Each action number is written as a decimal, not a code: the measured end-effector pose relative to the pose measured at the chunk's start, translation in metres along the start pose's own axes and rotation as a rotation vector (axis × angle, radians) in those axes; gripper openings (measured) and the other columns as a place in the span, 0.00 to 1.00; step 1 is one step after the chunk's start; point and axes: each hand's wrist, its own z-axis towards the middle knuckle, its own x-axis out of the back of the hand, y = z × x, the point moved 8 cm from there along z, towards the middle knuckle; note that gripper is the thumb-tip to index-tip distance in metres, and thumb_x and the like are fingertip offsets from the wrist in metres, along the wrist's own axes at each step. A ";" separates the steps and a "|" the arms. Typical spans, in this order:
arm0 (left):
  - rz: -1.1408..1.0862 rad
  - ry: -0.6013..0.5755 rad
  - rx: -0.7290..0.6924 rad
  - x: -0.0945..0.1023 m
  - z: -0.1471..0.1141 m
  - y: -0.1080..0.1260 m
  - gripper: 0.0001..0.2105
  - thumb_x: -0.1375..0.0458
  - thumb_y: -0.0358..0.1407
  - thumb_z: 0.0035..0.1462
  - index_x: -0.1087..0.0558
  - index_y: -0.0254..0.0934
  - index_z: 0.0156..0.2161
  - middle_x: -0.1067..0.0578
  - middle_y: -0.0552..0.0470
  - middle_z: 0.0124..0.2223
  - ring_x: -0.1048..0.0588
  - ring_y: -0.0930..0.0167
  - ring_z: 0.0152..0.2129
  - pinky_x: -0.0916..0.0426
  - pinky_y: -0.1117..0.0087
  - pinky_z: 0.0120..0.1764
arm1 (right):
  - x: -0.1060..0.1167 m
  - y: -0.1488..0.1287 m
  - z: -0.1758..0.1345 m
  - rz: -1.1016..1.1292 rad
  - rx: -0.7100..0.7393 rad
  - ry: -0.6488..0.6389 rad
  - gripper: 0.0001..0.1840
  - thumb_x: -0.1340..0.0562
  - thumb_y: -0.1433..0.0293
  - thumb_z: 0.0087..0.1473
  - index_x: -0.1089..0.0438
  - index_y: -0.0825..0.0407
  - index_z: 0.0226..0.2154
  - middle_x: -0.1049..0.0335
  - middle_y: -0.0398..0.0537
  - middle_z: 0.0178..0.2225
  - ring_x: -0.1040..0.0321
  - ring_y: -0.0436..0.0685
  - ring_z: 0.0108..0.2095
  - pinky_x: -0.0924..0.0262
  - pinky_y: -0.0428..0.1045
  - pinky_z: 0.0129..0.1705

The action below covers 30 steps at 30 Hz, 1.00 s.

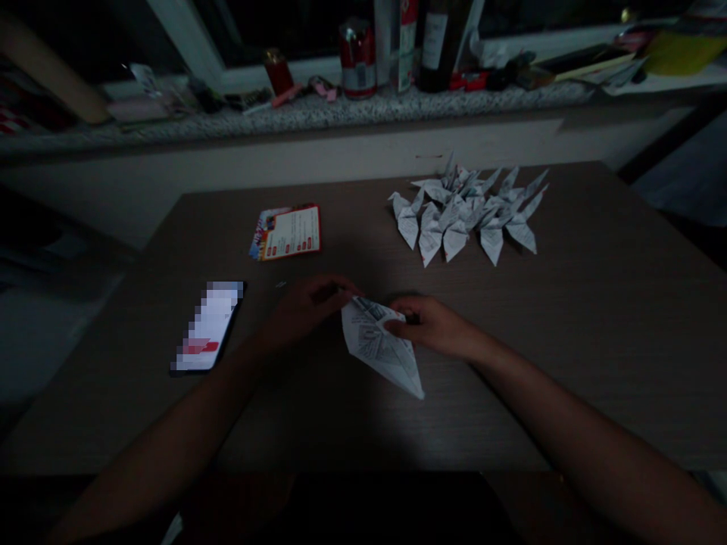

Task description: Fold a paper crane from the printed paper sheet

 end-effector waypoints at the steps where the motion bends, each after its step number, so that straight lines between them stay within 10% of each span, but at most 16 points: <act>1: 0.002 0.003 -0.002 0.000 0.000 0.000 0.08 0.39 0.40 0.64 0.21 0.39 0.42 0.19 0.52 0.42 0.21 0.68 0.40 0.29 0.67 0.44 | 0.000 -0.001 0.000 -0.001 0.005 0.000 0.17 0.35 0.56 0.60 0.24 0.52 0.42 0.24 0.49 0.37 0.29 0.57 0.35 0.35 0.51 0.37; 30: -0.066 -0.003 0.027 0.002 0.000 -0.005 0.08 0.38 0.37 0.63 0.21 0.38 0.45 0.19 0.49 0.45 0.20 0.67 0.42 0.26 0.66 0.47 | 0.001 -0.003 -0.004 -0.011 -0.014 -0.002 0.21 0.37 0.50 0.61 0.25 0.51 0.38 0.25 0.48 0.33 0.29 0.56 0.32 0.34 0.50 0.33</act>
